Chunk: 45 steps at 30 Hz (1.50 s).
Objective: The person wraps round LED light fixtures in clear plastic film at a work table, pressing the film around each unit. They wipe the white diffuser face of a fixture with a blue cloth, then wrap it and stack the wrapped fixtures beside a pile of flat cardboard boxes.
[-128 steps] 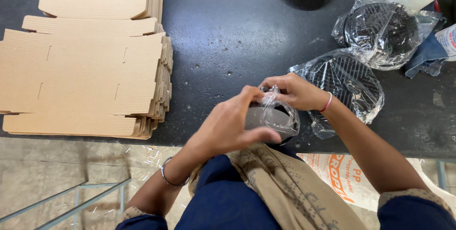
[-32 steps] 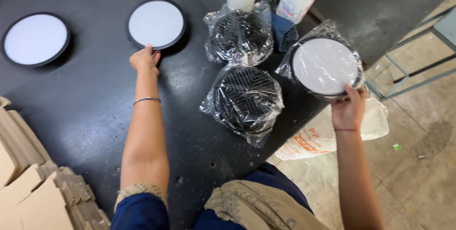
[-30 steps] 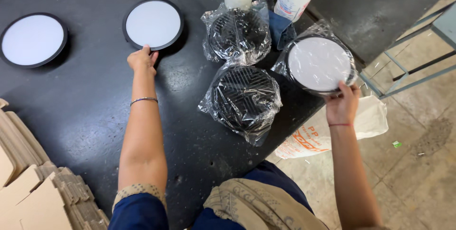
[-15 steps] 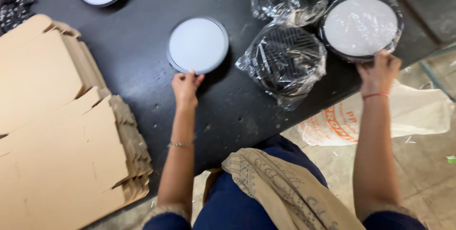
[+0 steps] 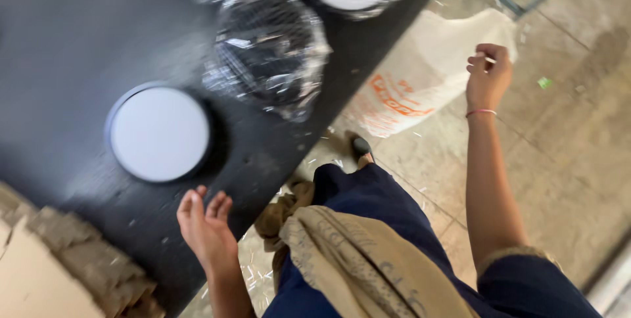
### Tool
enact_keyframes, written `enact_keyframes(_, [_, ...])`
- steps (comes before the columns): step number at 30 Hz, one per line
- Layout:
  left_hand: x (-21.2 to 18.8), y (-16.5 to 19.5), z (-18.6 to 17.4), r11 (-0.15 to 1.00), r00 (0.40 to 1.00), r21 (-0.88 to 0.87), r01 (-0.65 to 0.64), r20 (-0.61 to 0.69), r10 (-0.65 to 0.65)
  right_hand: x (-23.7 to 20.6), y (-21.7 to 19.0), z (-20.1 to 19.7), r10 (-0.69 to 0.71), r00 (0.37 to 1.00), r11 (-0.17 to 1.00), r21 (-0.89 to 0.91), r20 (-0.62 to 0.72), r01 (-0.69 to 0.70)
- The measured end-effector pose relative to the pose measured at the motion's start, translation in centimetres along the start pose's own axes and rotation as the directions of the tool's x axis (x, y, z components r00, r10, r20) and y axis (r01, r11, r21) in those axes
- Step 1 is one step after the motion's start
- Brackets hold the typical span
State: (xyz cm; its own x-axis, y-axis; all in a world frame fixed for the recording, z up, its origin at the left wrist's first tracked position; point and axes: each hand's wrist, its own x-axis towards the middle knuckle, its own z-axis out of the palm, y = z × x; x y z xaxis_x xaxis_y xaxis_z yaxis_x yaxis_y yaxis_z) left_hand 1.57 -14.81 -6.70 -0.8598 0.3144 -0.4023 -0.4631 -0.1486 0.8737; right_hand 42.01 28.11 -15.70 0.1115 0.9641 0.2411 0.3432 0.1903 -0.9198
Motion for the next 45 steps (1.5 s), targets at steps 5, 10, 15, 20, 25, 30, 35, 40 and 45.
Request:
enact_keyframes(5, [-7.1,-5.5,10.5,0.896,0.911,0.443,-0.017,0.377,-0.170,4.6,7.7,-3.7,-0.183,0.944,0.825,-0.479,0.274,0.299])
enact_keyframes(10, [-11.8,-15.3,26.0,0.774,0.641,0.553,-0.308,0.722,-0.261,8.0,10.3,-3.8,0.207,0.635,0.592,-0.612,0.744,0.524])
enact_keyframes(15, [-12.8,-25.2,37.6,0.452,0.400,0.514,-0.729,0.856,-0.328,8.0,9.2,-3.5,0.516,0.167,0.744,-0.536,0.840,0.399])
enact_keyframes(20, [-10.4,-32.8,37.7,0.208,0.384,0.533,-0.820,0.783,-0.490,10.8,10.7,0.4,0.765,-0.235,0.641,-0.747,0.600,0.179])
enact_keyframes(25, [-9.6,-35.4,33.9,0.240,0.457,0.608,-0.757,0.754,-0.472,11.5,16.4,6.9,0.786,-0.066,0.500,-0.570,0.615,0.652])
enact_keyframes(30, [-9.7,-34.7,34.3,0.228,0.526,0.665,-0.711,0.719,-0.455,13.5,21.6,12.2,0.790,0.168,0.421,-0.720,0.590,0.552])
enact_keyframes(35, [-9.6,-33.6,35.5,0.209,0.606,0.732,-0.649,0.663,-0.439,14.1,25.7,16.3,0.741,0.291,0.406,-0.749,0.605,0.524])
enact_keyframes(40, [-9.5,-33.1,35.7,0.232,0.644,0.784,-0.575,0.609,-0.463,14.1,27.9,18.4,0.721,0.224,0.477,-0.705,0.656,0.525])
enact_keyframes(45, [-9.8,-31.5,35.9,0.307,0.598,0.700,-0.645,0.712,-0.368,13.5,24.9,15.5,0.595,-0.112,0.781,-0.539,0.796,0.317])
